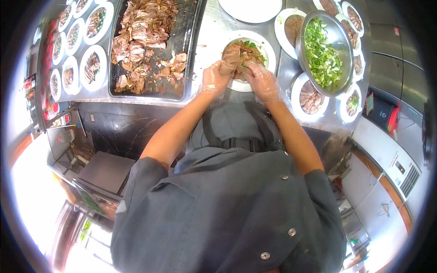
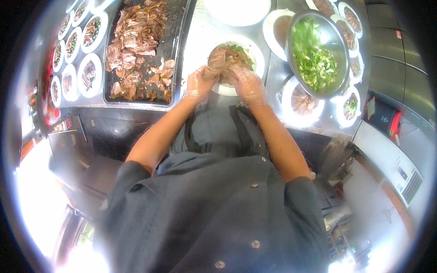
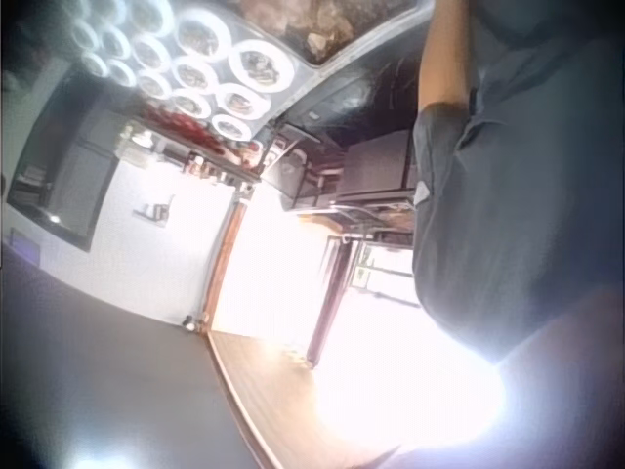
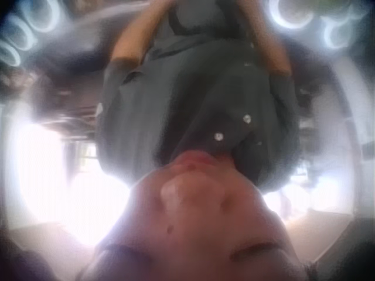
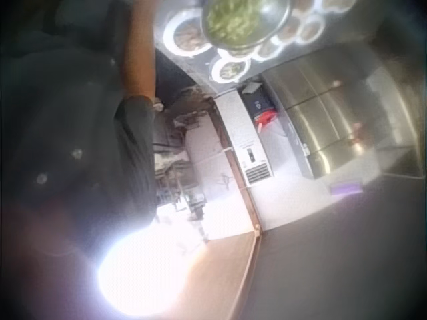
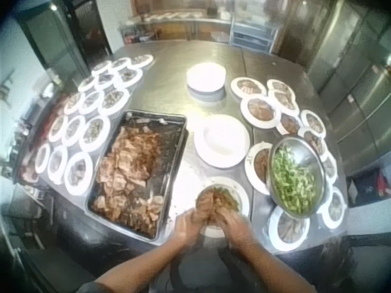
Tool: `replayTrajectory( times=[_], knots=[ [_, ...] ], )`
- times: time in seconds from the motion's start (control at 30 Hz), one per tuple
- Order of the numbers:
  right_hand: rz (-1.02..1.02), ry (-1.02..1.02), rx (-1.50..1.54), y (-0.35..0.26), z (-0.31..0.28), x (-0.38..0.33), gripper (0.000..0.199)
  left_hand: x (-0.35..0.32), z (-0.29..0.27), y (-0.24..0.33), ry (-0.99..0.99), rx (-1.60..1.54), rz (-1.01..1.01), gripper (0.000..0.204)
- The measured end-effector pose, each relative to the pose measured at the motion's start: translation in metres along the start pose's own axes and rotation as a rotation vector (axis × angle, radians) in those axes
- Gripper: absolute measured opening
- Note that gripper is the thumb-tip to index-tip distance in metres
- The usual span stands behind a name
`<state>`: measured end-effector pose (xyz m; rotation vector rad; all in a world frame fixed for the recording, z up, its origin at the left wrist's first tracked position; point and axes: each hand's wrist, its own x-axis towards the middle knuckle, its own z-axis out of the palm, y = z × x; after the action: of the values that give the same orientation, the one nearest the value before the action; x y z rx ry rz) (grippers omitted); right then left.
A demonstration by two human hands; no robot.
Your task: The person assembles food by placing cooked meat and chopped green vegetables into small bowls. They use their gloved hands to arrange the ingredients and occasionally move the bowls on the stainless steel counter.
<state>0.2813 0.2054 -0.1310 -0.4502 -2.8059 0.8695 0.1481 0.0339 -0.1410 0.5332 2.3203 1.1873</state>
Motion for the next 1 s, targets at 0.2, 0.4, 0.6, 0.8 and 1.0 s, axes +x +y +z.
replayTrajectory(
  times=[0.2,0.4,0.6,0.8,1.0],
  knots=[
    [0.121,-0.133,0.004,-0.001,0.002,0.006,0.035,-0.002,0.000,0.001,0.016,-0.035,-0.053,0.030],
    [0.143,-0.218,0.004,0.005,0.000,0.011,0.038,-0.008,-0.011,0.006,0.000,-0.006,-0.125,0.033],
    [0.142,-0.094,-0.091,-0.004,-0.008,0.020,0.032,-0.011,-0.007,0.002,-0.019,-0.633,-0.364,0.053],
    [0.237,0.123,0.205,-0.016,-0.032,0.025,0.023,-0.025,-0.043,0.043,-0.274,-1.240,-0.401,0.047],
    [0.093,0.192,0.576,-0.057,-0.036,0.025,0.033,-0.032,-0.034,0.057,-0.322,-1.102,-0.215,0.043]
  ],
)
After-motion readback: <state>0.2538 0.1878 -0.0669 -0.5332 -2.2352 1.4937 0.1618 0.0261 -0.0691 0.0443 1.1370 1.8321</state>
